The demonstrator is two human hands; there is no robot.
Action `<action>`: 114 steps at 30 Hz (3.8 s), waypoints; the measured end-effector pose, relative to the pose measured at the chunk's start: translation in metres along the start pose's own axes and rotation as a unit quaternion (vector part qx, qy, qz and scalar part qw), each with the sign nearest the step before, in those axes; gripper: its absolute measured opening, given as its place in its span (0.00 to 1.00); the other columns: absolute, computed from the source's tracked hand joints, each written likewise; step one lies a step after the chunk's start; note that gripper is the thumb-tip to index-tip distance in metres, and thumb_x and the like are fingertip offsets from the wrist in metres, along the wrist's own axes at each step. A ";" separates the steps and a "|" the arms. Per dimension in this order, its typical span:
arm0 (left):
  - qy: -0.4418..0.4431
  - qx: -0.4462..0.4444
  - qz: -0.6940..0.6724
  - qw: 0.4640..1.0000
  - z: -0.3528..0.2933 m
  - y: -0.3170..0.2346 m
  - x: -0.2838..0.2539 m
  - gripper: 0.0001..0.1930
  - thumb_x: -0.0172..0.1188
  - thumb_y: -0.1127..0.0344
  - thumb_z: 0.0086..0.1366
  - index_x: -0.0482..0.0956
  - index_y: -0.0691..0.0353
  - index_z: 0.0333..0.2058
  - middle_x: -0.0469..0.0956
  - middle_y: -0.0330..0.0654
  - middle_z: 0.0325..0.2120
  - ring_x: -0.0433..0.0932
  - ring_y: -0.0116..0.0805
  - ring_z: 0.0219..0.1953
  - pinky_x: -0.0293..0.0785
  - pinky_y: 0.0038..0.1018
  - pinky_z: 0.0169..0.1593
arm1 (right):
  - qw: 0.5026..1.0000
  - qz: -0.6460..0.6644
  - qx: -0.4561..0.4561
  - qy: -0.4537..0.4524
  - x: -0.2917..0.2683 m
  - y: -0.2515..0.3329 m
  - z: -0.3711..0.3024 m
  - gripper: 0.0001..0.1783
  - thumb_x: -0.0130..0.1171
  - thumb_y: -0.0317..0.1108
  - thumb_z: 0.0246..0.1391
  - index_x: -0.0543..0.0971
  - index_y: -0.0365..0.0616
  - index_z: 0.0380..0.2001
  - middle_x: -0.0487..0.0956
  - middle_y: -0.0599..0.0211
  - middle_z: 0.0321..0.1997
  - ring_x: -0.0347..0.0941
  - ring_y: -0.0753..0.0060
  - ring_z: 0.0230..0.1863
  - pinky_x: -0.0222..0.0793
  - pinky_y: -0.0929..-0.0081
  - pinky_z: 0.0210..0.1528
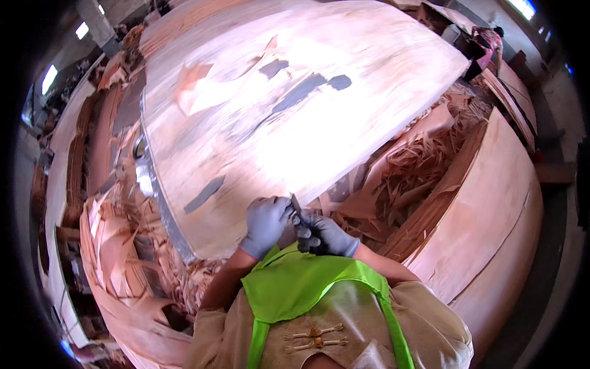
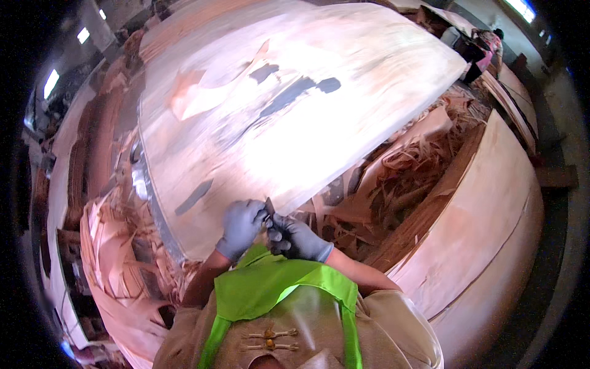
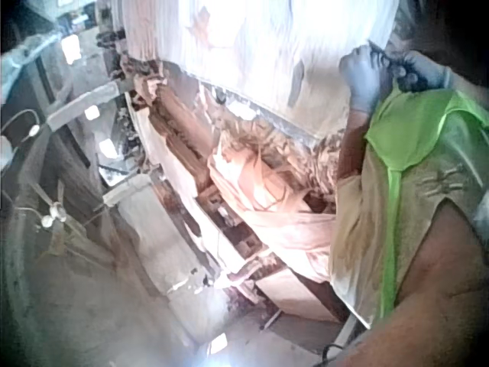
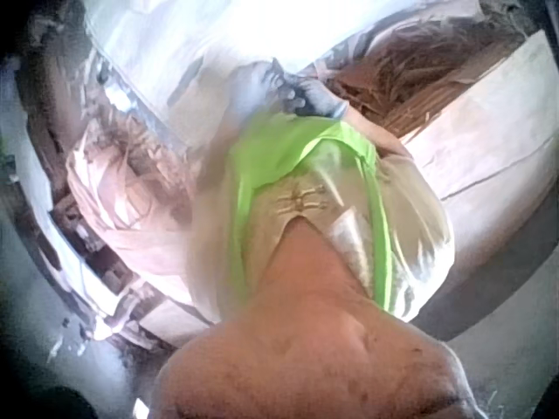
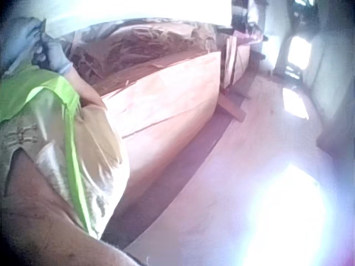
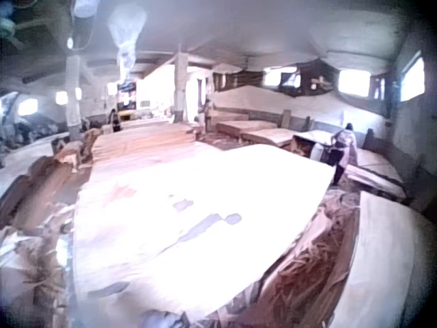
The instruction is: The person uses a small knife to trim and patch sections of wood veneer, applies tape to join pieces, and uses a ruler to measure and cut the material on a large work table.
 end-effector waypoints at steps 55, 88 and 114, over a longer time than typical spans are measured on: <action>-0.227 -0.452 0.395 0.767 0.381 0.569 -0.169 0.17 0.45 0.57 0.62 0.82 0.58 0.30 0.81 0.49 0.27 0.80 0.48 0.32 0.75 0.42 0.37 | 0.763 -0.192 -0.121 -0.605 -0.518 0.472 -0.067 0.16 0.60 0.49 0.52 0.76 0.48 0.31 0.73 0.72 0.25 0.70 0.73 0.25 0.70 0.75 0.28; -0.117 -0.094 0.049 0.987 0.547 0.318 0.160 0.24 0.50 0.60 0.66 0.65 0.64 0.58 0.60 0.58 0.60 0.57 0.55 0.62 0.51 0.48 0.63 | 0.698 -0.195 -0.242 -0.644 -0.478 0.524 -0.024 0.16 0.63 0.43 0.53 0.81 0.38 0.31 0.77 0.76 0.27 0.70 0.81 0.28 0.65 0.80 0.31; 0.017 -0.527 -0.613 0.589 0.425 0.000 0.440 0.09 0.55 0.63 0.61 0.76 0.59 0.37 0.77 0.42 0.27 0.78 0.38 0.29 0.75 0.33 0.35 | 0.660 -0.191 -0.337 -0.644 -0.727 0.867 -0.161 0.26 0.64 0.54 0.47 0.77 0.41 0.38 0.73 0.71 0.24 0.57 0.77 0.11 0.53 0.76 0.10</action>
Point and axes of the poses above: each hand's wrist, its own z-axis towards the middle knuckle, its own x-axis out of the palm, y = z × x, the point moved 8 cm from there along z, towards the middle knuckle
